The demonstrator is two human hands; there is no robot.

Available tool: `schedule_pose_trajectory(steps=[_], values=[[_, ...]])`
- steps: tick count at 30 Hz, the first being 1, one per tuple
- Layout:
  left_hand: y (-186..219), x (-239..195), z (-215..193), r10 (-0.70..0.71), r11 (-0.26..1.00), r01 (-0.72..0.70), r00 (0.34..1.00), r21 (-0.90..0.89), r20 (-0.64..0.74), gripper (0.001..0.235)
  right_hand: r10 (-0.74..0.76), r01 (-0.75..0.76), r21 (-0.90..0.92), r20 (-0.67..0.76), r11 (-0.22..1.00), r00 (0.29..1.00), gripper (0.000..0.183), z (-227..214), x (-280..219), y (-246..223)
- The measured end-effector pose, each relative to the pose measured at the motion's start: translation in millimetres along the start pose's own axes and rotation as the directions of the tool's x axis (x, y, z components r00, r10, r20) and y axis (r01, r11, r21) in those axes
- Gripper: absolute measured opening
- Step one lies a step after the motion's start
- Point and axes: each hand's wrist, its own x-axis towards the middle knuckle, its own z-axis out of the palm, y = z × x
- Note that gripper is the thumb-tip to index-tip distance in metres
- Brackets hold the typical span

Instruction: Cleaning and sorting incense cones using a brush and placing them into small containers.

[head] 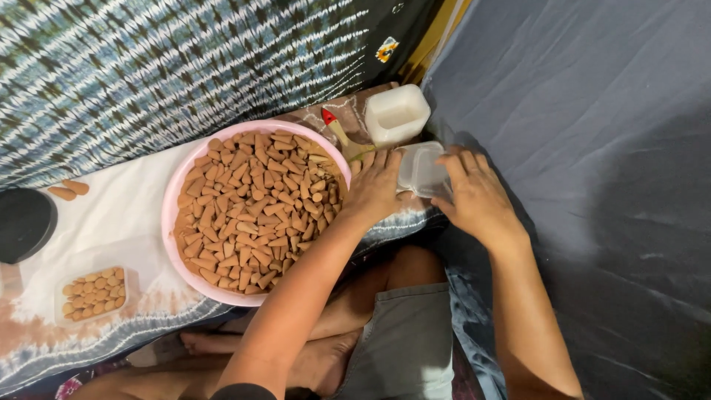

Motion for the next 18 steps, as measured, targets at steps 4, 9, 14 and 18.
schedule_pose_trajectory(steps=[4,9,14,18], values=[[11,10,-1,0.021,1.000,-0.021,0.999,-0.021,0.026,0.073,0.001,0.004,0.065,-0.077,0.998,0.997,0.061,45,-42,14],[8,23,19,-0.028,0.995,0.027,1.000,-0.098,-0.001,0.072,0.000,0.002,0.095,-0.021,0.995,1.000,0.056,71,-63,15],[4,25,22,-0.035,0.996,0.036,0.999,-0.076,0.020,0.070,-0.007,0.007,0.010,0.001,1.000,1.000,0.054,90,-53,24],[-2,31,31,-0.024,0.998,0.028,0.997,-0.063,0.068,0.072,-0.032,0.032,-0.025,-0.026,0.999,0.999,0.047,104,-46,27]])
